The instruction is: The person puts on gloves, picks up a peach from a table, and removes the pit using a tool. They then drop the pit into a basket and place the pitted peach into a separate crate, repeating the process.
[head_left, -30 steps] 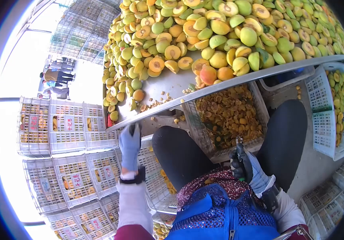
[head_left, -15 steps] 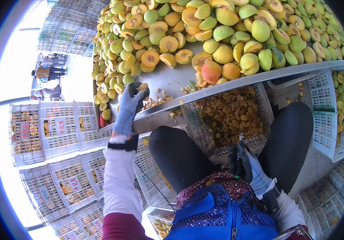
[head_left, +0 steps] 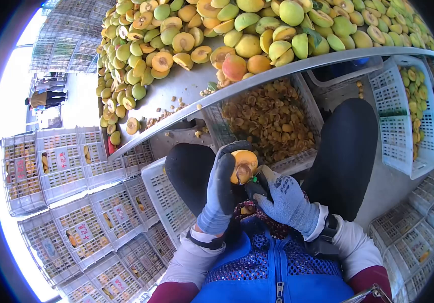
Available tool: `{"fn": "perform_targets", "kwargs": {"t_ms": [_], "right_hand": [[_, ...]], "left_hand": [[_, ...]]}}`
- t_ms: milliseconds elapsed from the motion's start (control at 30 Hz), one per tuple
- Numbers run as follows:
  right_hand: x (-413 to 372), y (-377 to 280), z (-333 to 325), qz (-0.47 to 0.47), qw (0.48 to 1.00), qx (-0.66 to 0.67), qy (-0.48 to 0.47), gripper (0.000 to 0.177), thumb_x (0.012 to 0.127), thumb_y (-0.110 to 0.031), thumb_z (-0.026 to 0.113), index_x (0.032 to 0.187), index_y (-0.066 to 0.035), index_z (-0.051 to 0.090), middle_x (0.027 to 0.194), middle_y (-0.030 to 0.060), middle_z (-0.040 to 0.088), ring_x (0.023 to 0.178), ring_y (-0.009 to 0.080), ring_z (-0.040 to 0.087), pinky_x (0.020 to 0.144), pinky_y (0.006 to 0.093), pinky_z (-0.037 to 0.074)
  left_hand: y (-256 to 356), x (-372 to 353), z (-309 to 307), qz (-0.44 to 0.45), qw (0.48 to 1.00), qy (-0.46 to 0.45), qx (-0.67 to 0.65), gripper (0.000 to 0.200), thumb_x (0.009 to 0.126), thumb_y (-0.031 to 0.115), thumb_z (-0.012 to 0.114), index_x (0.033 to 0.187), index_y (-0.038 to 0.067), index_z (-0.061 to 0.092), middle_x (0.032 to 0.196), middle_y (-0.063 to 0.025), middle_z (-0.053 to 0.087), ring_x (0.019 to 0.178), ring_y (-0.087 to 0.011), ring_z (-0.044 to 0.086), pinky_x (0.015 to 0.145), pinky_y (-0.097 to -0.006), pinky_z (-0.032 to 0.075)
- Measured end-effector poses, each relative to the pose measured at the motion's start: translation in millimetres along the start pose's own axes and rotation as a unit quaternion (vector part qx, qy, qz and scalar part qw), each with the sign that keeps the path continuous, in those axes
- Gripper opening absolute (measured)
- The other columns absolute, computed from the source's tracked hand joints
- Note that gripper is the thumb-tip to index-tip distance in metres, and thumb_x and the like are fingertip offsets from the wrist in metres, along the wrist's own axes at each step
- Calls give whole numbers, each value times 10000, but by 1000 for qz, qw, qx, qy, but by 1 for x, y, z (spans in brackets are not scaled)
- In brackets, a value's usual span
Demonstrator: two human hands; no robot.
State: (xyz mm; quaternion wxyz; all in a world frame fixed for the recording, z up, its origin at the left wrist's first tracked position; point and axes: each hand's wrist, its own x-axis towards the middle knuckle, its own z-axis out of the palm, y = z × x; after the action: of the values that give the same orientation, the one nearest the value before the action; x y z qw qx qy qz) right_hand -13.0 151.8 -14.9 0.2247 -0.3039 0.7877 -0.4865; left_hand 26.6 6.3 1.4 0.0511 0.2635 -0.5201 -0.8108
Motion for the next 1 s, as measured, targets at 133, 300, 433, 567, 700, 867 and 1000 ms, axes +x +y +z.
{"fn": "perform_targets", "kwargs": {"t_ms": [133, 300, 433, 567, 700, 867, 1000], "right_hand": [[-9, -6, -2, -19, 1000, -7, 4, 349, 833, -325, 603, 994, -37, 490, 773, 174, 587, 691, 353, 605, 600, 423, 467], [-15, -7, -4, -25, 998, 52, 17, 351, 837, -304, 612, 1012, -28, 485, 770, 178, 584, 686, 362, 603, 594, 426, 467], [-20, -6, -3, -31, 998, 49, 23, 339, 840, -274, 614, 1025, -26, 475, 774, 184, 582, 698, 371, 601, 599, 431, 468], [-22, -11, -10, -48, 995, 80, 20, 327, 835, -251, 617, 1022, -29, 466, 803, 201, 578, 730, 378, 599, 605, 436, 467], [-24, -8, -9, -26, 997, 67, -21, 345, 821, -232, 623, 1045, -25, 463, 847, 218, 573, 789, 390, 593, 634, 450, 462], [-27, 2, 0, -52, 989, 136, 4, 364, 829, -220, 599, 1091, -13, 454, 858, 222, 582, 812, 405, 588, 658, 472, 454], [-29, 10, -4, -58, 993, 96, 21, 372, 837, -230, 587, 1096, -1, 449, 862, 231, 587, 813, 409, 588, 670, 473, 455]], "left_hand": [[0, -14, 12, 92, 975, 57, 194, 394, 988, 335, 365, 1135, 9, 531, 1032, -96, 577, 959, -168, 568, 867, -305, 452], [-5, -25, 23, 103, 986, 74, 107, 411, 992, 347, 348, 1145, 3, 514, 1036, -108, 574, 944, -175, 575, 849, -303, 465], [-8, -31, 25, 146, 969, 86, 179, 427, 991, 360, 341, 1142, -1, 511, 1032, -115, 576, 935, -182, 581, 844, -305, 469], [-8, -38, 30, 150, 973, 97, 148, 440, 989, 375, 343, 1137, -6, 509, 1020, -113, 577, 908, -177, 582, 823, -294, 468], [-4, -41, 33, 167, 957, 91, 218, 428, 990, 343, 327, 1137, -13, 512, 1025, -100, 569, 919, -162, 560, 836, -289, 447], [-12, -37, 27, 174, 963, 62, 197, 347, 972, 297, 441, 1131, -1, 521, 1001, -94, 581, 878, -135, 570, 792, -261, 465], [10, -24, 15, 3, 983, -48, 180, 338, 953, 282, 501, 1119, -8, 545, 970, -70, 596, 859, -110, 570, 772, -243, 468]]}}
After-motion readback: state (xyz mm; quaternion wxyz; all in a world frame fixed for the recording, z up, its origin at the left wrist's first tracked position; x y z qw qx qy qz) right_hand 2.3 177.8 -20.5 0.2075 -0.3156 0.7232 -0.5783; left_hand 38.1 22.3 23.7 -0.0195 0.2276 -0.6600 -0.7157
